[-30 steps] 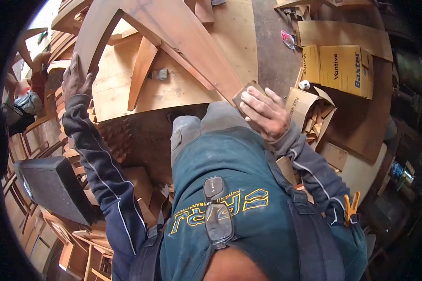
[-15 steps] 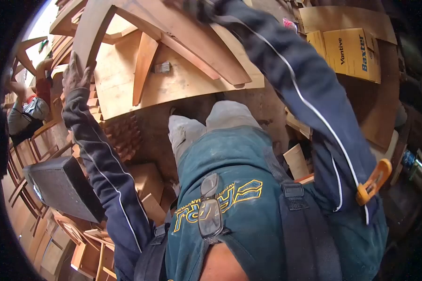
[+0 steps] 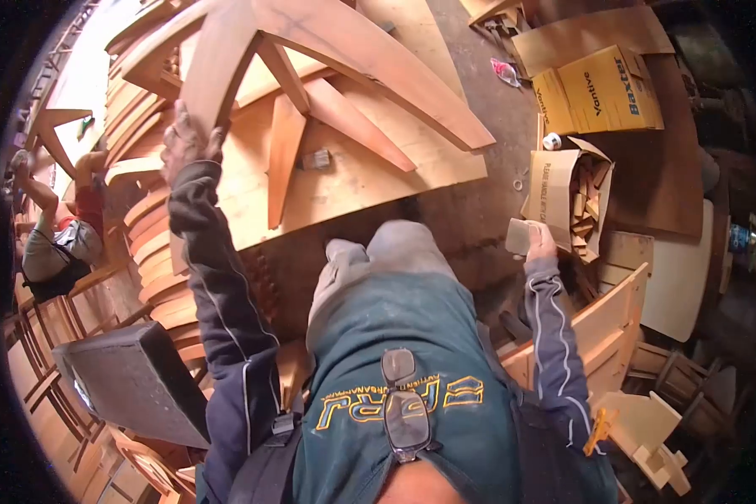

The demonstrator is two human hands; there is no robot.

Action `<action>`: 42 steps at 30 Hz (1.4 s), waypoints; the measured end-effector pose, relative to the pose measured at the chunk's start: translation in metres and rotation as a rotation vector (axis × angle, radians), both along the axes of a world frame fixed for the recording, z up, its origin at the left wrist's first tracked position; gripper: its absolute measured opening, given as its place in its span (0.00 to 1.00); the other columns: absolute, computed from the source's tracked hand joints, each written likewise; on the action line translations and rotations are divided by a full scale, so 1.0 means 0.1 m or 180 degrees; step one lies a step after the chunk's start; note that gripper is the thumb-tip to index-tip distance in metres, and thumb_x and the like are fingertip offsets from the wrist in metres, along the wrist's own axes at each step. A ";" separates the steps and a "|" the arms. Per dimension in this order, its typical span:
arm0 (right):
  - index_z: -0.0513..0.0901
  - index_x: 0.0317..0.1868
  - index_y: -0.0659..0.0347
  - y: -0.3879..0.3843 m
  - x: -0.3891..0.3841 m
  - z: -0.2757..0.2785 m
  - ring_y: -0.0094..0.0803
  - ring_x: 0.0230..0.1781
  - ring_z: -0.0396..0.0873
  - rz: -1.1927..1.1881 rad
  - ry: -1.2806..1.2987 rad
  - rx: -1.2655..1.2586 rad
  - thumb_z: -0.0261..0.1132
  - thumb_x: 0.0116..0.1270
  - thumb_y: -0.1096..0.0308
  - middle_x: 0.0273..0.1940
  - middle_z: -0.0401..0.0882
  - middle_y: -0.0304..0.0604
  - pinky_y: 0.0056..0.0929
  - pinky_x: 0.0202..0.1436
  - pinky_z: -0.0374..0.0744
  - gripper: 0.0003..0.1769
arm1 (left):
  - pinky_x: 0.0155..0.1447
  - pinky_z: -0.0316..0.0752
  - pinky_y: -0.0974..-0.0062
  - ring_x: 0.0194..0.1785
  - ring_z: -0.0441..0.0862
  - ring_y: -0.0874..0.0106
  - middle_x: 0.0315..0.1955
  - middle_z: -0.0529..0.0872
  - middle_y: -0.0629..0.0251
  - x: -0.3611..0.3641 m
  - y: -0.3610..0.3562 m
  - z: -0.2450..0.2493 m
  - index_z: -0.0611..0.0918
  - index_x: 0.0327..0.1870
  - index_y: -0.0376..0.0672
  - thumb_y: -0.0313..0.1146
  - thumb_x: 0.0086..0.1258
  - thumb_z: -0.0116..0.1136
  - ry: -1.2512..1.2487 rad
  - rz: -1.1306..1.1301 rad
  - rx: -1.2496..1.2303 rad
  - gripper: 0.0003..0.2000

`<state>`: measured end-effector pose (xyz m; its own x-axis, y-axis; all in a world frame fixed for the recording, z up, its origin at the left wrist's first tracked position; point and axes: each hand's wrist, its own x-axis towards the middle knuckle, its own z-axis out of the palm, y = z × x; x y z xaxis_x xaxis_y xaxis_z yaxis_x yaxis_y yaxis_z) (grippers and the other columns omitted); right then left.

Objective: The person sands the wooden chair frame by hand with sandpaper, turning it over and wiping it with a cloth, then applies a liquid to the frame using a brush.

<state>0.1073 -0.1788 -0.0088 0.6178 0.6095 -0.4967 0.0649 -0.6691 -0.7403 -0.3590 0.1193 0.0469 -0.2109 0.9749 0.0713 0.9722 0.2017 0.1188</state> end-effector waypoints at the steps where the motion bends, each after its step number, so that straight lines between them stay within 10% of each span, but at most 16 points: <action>1: 0.71 0.51 0.55 0.03 -0.24 -0.07 0.38 0.38 0.78 -0.0367 0.0459 0.0388 0.53 0.65 0.62 0.42 0.77 0.41 0.33 0.22 0.80 0.15 | 0.59 0.56 0.49 0.58 0.63 0.52 0.57 0.65 0.55 0.00 0.00 0.00 0.53 0.67 0.63 0.58 0.52 0.57 -0.0090 -0.0007 -0.0023 0.41; 6: 0.68 0.55 0.55 0.46 -1.25 -0.37 0.35 0.33 0.79 -0.0364 0.1787 0.0548 0.54 0.65 0.65 0.41 0.77 0.43 0.31 0.18 0.79 0.18 | 0.56 0.62 0.51 0.56 0.67 0.52 0.55 0.67 0.53 0.03 -0.03 0.07 0.53 0.67 0.60 0.60 0.50 0.58 -0.0004 0.0032 -0.0085 0.43; 14: 0.75 0.50 0.57 1.72 -2.10 -0.45 0.28 0.24 0.76 0.1235 0.1746 0.0095 0.55 0.65 0.61 0.35 0.77 0.42 0.26 0.16 0.77 0.16 | 0.56 0.59 0.55 0.53 0.67 0.55 0.56 0.64 0.52 0.04 -0.08 0.13 0.53 0.67 0.59 0.55 0.51 0.60 -0.0134 0.0042 -0.0068 0.42; 20: 0.72 0.53 0.62 2.15 -2.48 -0.33 0.42 0.45 0.75 0.2402 0.0230 0.1440 0.65 0.43 0.65 0.43 0.76 0.49 0.35 0.50 0.72 0.31 | 0.59 0.57 0.54 0.56 0.65 0.54 0.58 0.63 0.50 0.05 -0.07 0.16 0.47 0.68 0.58 0.55 0.51 0.60 -0.0186 -0.0004 -0.0067 0.45; 28: 0.79 0.39 0.64 2.14 -1.98 -0.66 0.30 0.34 0.78 0.2284 0.1228 0.0158 0.67 0.46 0.70 0.34 0.80 0.41 0.28 0.36 0.77 0.17 | 0.59 0.56 0.55 0.57 0.63 0.54 0.58 0.62 0.52 0.04 -0.07 0.15 0.47 0.69 0.58 0.53 0.50 0.61 -0.0238 0.0041 -0.0080 0.46; 33: 0.74 0.47 0.62 2.04 -1.78 -0.31 0.32 0.40 0.77 0.1751 0.1993 -0.0167 0.63 0.49 0.74 0.40 0.78 0.42 0.27 0.41 0.77 0.21 | 0.58 0.57 0.55 0.56 0.63 0.54 0.57 0.62 0.51 0.05 -0.06 0.14 0.49 0.68 0.55 0.53 0.49 0.62 -0.0288 0.0036 -0.0078 0.46; 42: 0.75 0.41 0.60 2.03 -2.37 0.81 0.42 0.45 0.74 0.2824 -0.2060 0.2194 0.57 0.50 0.79 0.40 0.76 0.47 0.33 0.47 0.72 0.15 | 0.63 0.58 0.63 0.58 0.64 0.49 0.57 0.62 0.40 -0.42 -0.16 0.20 0.45 0.66 0.30 0.41 0.54 0.61 -0.1597 -0.1565 0.0476 0.45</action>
